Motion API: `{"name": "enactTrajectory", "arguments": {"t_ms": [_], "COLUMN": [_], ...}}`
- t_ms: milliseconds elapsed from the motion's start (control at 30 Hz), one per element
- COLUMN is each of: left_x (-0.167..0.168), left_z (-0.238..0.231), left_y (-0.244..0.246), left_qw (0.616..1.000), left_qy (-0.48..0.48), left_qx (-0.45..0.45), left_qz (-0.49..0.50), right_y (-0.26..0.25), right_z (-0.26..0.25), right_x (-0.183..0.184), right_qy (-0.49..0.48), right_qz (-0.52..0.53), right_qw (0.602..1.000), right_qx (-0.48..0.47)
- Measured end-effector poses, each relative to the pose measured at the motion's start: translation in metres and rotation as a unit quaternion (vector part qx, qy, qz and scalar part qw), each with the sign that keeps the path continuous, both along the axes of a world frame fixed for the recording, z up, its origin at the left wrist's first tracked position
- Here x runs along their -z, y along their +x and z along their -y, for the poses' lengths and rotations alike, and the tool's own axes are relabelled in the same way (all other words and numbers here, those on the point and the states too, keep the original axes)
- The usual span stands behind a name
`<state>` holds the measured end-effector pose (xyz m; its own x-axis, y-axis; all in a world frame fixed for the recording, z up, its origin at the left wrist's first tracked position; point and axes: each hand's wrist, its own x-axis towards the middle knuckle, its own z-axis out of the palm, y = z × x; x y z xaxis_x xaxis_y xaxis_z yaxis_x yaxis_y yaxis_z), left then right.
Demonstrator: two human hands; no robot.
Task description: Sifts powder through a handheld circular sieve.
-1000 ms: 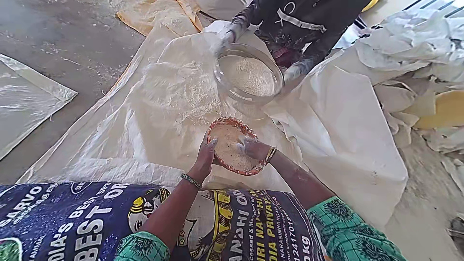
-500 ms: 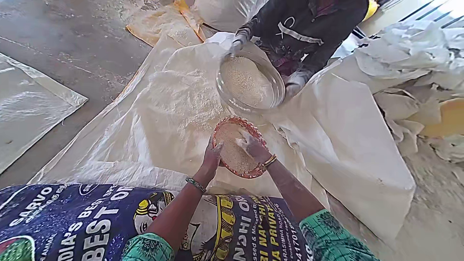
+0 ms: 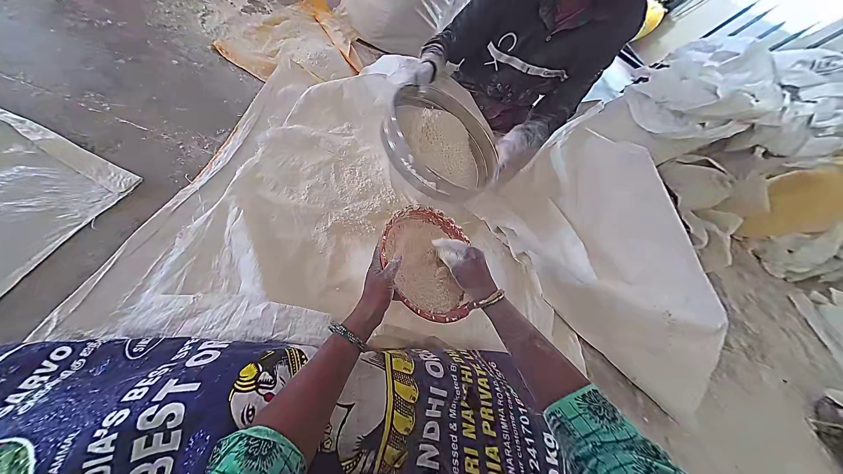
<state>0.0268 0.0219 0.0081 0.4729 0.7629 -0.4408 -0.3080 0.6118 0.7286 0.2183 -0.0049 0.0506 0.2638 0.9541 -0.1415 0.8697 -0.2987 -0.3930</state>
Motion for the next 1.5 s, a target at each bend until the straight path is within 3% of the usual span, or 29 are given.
{"name": "enactTrajectory", "arguments": {"t_ms": [133, 233, 333, 500, 600, 733, 833, 967, 1133, 1233, 1367, 1500], "left_x": [0.002, 0.008, 0.007, 0.003, 0.0, 0.007, 0.011, 0.011, 0.017, 0.015, 0.021, 0.023], "left_z": [0.004, -0.001, -0.003, -0.002, 0.0, 0.001, -0.002, 0.001, -0.001, -0.005, -0.003, -0.006], "left_y": [-0.001, -0.005, -0.007, 0.002, -0.001, -0.004, -0.001, 0.007, 0.0, 0.0, 0.006, -0.004], "left_qw": [1.0, 1.0, 1.0, 1.0, 0.999, 0.999, 0.996, 0.993, 0.997, 0.998, 0.997, 0.997], "left_qy": [0.003, 0.012, -0.002, -0.017, -0.023, -0.037, -0.088, -0.108, 0.019, 0.023, 0.062, 0.044], "left_qx": [0.004, 0.0, -0.002, 0.018, 0.028, -0.012, -0.034, -0.036, -0.056, -0.034, 0.023, 0.005], "left_qz": [0.007, 0.018, 0.015, 0.013, 0.009, 0.002, -0.005, -0.014, -0.055, -0.048, -0.05, -0.062], "right_y": [-0.024, -0.064, -0.063, -0.023, -0.007, 0.004, -0.002, -0.041, -0.033, -0.013, -0.041, -0.06], "right_z": [-0.038, -0.03, -0.009, 0.007, -0.011, -0.027, -0.017, -0.008, -0.031, -0.04, -0.025, -0.001], "right_x": [0.016, 0.03, 0.01, -0.023, -0.033, -0.03, -0.025, -0.013, 0.0, 0.003, 0.019, 0.004], "right_qy": [-0.082, -0.111, -0.181, -0.201, -0.183, -0.333, -0.379, -0.289, -0.104, -0.126, -0.16, -0.206], "right_qz": [-0.119, -0.217, -0.129, 0.053, 0.062, 0.051, -0.003, -0.012, 0.017, -0.033, -0.167, -0.095], "right_qw": [0.989, 0.966, 0.953, 0.959, 0.971, 0.933, 0.91, 0.944, 0.994, 0.991, 0.964, 0.945], "right_qx": [0.013, -0.092, -0.207, -0.191, -0.144, -0.128, -0.167, -0.159, -0.026, -0.026, -0.128, -0.236]}}
